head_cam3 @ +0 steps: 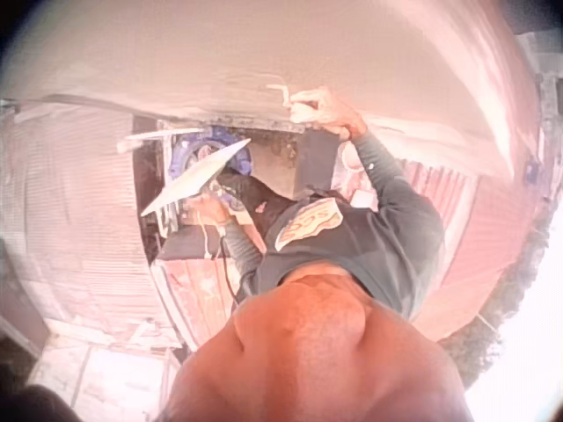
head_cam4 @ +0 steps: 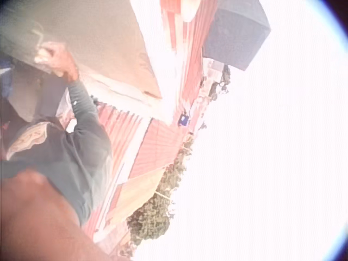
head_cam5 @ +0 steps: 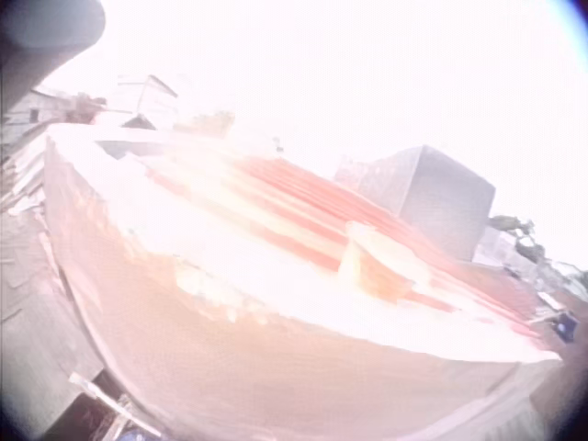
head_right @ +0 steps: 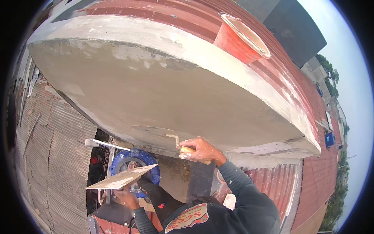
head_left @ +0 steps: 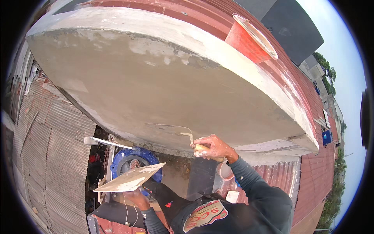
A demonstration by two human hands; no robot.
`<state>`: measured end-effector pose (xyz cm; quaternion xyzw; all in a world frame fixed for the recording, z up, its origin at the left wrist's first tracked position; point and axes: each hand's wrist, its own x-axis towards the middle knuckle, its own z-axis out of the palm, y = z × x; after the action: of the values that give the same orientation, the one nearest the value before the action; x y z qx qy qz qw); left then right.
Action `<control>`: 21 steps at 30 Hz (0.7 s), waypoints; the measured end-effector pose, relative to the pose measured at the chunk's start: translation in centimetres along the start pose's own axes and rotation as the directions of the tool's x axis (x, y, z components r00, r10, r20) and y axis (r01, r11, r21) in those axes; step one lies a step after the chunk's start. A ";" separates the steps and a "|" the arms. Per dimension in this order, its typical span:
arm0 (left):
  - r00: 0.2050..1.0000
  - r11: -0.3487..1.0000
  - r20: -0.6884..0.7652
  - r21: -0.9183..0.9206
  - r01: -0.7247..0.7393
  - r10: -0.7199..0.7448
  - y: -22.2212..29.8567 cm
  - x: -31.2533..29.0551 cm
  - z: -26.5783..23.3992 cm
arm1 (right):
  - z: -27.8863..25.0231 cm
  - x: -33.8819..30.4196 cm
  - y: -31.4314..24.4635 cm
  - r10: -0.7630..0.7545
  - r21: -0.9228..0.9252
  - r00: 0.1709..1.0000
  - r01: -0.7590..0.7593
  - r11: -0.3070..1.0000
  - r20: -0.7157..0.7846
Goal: The person applies plaster to a concrete ledge using a trowel and a hawk, then smooths the surface with a yellow sponge and their fingers.
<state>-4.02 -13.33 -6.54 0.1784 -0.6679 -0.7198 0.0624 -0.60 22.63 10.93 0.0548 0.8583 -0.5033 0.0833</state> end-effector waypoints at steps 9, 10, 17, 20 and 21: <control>0.740 0.817 0.363 -0.126 -0.563 0.566 20.6 -3.5 10.0 | -7.0 -25.3 -1.8 0.026 0.186 0.803 0.106 0.977 -0.595; 0.715 0.816 0.417 -0.131 -0.564 0.561 22.9 -5.1 11.5 | -7.2 -28.1 -1.3 0.088 0.219 0.751 0.076 0.973 -0.654; 0.303 0.527 0.615 -0.220 -0.821 0.728 31.7 -10.7 15.6 | -3.8 -35.4 1.2 0.316 0.447 0.514 0.152 0.882 -0.798; 0.161 0.417 0.685 -0.227 -0.880 0.711 32.1 -13.3 17.0 | -1.7 -37.3 2.8 0.362 0.484 0.449 0.194 0.853 -0.817; 0.116 0.381 0.705 -0.232 -0.895 0.700 32.0 -14.3 17.7 | -1.2 -38.1 3.1 0.385 0.502 0.417 0.215 0.838 -0.823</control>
<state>-1.56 4.82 28.19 -0.5002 -0.7034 -0.4804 0.1559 37.16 24.79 16.39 0.3831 0.5826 -0.6057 -0.3832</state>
